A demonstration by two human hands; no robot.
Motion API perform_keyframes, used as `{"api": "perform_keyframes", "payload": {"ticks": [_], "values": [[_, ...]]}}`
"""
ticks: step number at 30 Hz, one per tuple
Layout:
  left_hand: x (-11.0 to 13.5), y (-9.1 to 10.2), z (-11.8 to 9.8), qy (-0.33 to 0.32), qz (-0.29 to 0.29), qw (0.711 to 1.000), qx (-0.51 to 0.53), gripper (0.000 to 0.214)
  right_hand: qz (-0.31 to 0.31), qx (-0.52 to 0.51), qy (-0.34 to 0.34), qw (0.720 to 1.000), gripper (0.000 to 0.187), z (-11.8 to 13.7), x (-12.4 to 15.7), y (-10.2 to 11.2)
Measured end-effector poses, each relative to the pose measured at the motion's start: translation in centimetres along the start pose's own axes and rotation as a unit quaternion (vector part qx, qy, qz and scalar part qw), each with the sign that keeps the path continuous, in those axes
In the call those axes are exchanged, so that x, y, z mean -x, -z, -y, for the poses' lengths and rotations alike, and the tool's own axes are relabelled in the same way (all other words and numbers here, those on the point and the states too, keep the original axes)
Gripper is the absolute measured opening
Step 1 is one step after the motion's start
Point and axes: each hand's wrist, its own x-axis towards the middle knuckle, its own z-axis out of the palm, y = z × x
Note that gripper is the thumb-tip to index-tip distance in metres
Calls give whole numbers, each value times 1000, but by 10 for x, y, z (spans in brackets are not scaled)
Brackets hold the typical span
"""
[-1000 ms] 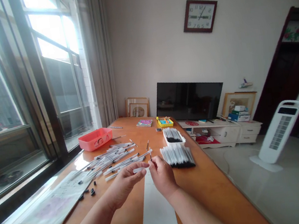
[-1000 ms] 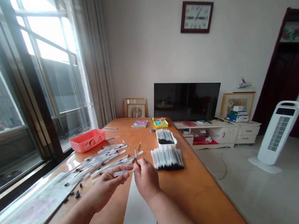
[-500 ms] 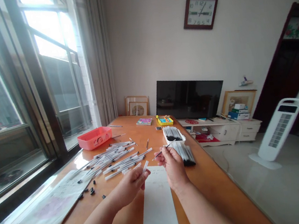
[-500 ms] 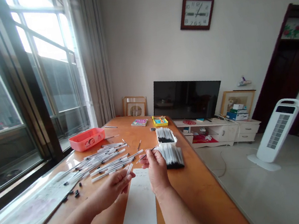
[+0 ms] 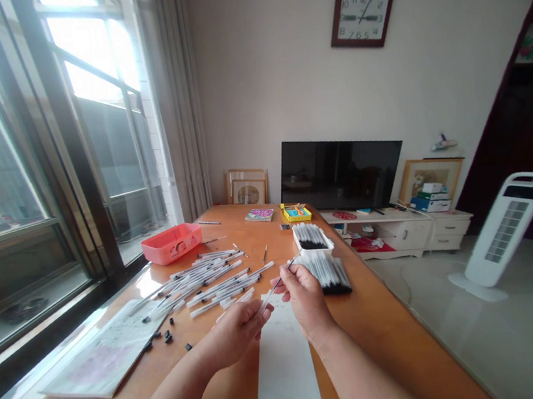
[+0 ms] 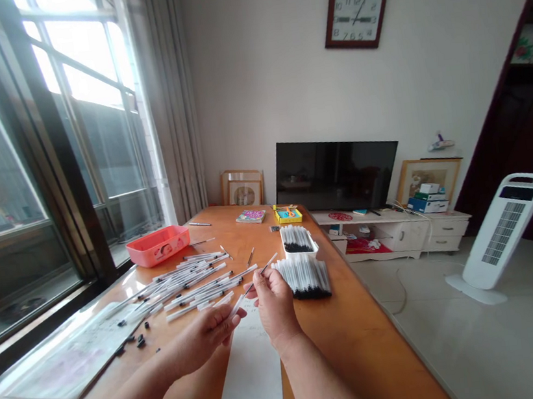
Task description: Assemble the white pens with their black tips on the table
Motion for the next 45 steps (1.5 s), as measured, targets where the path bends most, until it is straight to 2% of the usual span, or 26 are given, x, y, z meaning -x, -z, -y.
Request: {"api": "perform_keyframes", "payload": {"ticks": [5,13,19,25,27,29,32,36,39,42,45], "values": [[1,-2,3,2,-3,1000,3,44,32,28,-14,999,33,0,5,-2],[-2,-2,5,-3,-36,996,87,43,85,50,-35,994,35,3,10,-4],[-6,-1,6,-3,-46,984,174,42,66,55,-58,995,33,2,10,-6],[-8,1,10,21,-109,958,263,43,50,107,-11,993,21,-9,13,-8],[-8,3,12,37,-141,946,291,43,76,130,-10,989,21,-10,16,-11],[-7,6,14,60,-161,935,310,42,133,135,-10,982,22,-10,21,-16],[-5,9,14,82,-160,929,323,45,212,116,8,970,24,-9,28,-23],[-2,18,11,73,-160,929,326,49,229,154,42,960,26,-14,30,-23],[1,35,11,63,-252,908,330,53,205,234,67,948,27,-18,27,-16],[6,56,11,64,-368,861,344,58,183,296,93,933,27,-20,23,-10],[15,74,8,65,-420,844,328,56,175,330,108,921,27,-18,21,-6]]}}
